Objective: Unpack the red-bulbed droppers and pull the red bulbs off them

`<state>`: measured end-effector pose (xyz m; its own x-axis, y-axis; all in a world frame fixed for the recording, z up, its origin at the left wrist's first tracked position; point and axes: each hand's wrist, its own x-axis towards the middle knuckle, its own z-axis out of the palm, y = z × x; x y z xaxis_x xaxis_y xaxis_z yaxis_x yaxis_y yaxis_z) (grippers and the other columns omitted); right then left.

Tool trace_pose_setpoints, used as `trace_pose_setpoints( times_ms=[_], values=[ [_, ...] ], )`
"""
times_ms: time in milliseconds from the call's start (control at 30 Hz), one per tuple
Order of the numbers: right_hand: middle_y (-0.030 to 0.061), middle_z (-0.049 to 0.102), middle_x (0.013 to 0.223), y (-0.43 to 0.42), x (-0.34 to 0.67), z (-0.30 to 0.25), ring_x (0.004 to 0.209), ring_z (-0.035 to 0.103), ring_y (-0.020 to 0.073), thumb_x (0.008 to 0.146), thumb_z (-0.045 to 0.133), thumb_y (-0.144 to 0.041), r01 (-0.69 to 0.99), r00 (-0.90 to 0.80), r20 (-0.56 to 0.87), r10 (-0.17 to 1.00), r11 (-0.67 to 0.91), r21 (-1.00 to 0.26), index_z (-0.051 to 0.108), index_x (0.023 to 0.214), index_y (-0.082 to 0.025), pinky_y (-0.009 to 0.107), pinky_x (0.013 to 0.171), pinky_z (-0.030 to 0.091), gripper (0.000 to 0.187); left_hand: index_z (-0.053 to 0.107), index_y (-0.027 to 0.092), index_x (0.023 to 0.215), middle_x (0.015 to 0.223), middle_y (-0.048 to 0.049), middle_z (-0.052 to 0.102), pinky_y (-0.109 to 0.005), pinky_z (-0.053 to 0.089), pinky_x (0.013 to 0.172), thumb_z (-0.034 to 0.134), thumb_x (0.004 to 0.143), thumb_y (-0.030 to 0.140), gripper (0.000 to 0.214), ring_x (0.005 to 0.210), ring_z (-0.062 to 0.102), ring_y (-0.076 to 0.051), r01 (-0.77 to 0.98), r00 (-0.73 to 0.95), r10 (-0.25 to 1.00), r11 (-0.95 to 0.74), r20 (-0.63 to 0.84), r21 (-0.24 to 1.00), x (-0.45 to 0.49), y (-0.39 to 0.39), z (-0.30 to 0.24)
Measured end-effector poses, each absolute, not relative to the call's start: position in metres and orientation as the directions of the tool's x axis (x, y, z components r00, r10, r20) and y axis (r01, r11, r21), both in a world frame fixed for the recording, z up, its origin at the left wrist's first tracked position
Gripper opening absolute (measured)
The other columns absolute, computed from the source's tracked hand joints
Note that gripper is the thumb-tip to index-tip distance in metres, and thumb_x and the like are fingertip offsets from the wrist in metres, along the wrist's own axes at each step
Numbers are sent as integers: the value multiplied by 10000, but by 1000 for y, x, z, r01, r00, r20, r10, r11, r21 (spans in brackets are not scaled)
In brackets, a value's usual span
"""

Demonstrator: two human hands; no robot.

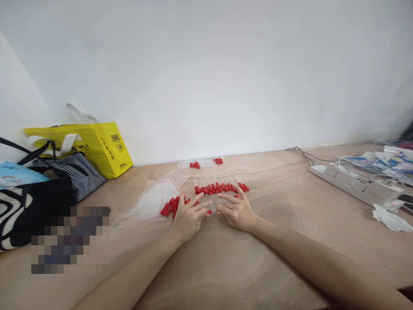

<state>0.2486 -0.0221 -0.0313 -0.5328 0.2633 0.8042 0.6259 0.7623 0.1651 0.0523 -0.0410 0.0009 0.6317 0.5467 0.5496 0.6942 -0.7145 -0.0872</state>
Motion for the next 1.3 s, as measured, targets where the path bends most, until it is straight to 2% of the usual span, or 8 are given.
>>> trace_pose_setpoints(
  times_ms=[233, 500, 633, 733, 900, 1033, 1167, 1300],
  values=[
    [-52, 676, 648, -21, 249, -31, 965, 569, 123, 846, 455, -213, 626, -509, 821, 260, 767, 145, 580, 721, -216, 387, 1026, 113, 176, 634, 241, 816, 1018, -15, 650, -596, 96, 976, 378, 823, 124, 281, 1093, 480, -238, 689, 647, 527, -714, 551, -126, 50, -41, 0],
    [-35, 669, 640, -24, 253, -30, 956, 562, 131, 855, 426, -219, 637, -508, 808, 299, 762, 119, 596, 737, -221, 374, 988, 162, 207, 615, 229, 706, 747, -10, 612, -495, 293, 884, 452, 820, 199, 200, 780, 539, -182, 749, 581, 505, -639, 638, -176, 46, -42, -1],
    [-25, 642, 611, -20, 263, -29, 786, 586, 128, 847, 445, -247, 708, -401, 844, 357, 705, 38, 610, 748, -210, 360, 915, 241, 195, 610, 208, 715, 800, -38, 599, -442, 359, 809, 432, 833, 226, 214, 782, 533, -190, 820, 437, 521, -565, 733, -87, 26, -36, 3],
    [-5, 625, 650, -13, 267, -31, 617, 548, 98, 856, 434, -260, 743, -385, 817, 429, 669, -2, 625, 838, -207, 275, 742, 352, 199, 596, 199, 823, 775, -39, 567, -322, 434, 695, 389, 853, 278, 223, 734, 540, -161, 817, 363, 623, -571, 693, 85, 11, -31, 10],
    [54, 568, 801, -3, 270, -39, 686, 542, 135, 837, 378, -158, 811, -304, 742, 597, 571, -127, 552, 1074, -174, 223, 579, 422, 294, 532, 189, 883, 804, -21, 574, -252, 462, 572, 442, 789, 282, 160, 648, 553, -134, 836, 202, 747, -469, 633, 287, -5, -25, 22],
    [75, 520, 849, -1, 272, -44, 752, 539, 156, 765, 357, -42, 782, -323, 704, 632, 597, -177, 489, 1153, -152, 262, 655, 468, 425, 520, 189, 791, 744, -2, 575, -227, 441, 513, 465, 724, 214, 90, 601, 546, -123, 843, 195, 792, -437, 579, 314, -11, -26, 25],
    [89, 511, 859, -2, 269, -46, 783, 537, 163, 738, 342, -6, 757, -345, 689, 637, 623, -197, 529, 1090, -131, 280, 697, 476, 417, 528, 199, 794, 723, 13, 592, -230, 437, 534, 468, 720, 216, 96, 604, 550, -122, 849, 220, 823, -426, 524, 312, -7, -28, 22],
    [100, 516, 861, 0, 263, -48, 781, 539, 163, 722, 340, 19, 768, -330, 694, 640, 610, -197, 568, 1000, -102, 266, 692, 476, 379, 546, 199, 744, 710, 1, 615, -283, 418, 596, 484, 753, 283, 105, 667, 561, -164, 910, 218, 822, -367, 526, 195, 1, -25, 17]
  ],
)
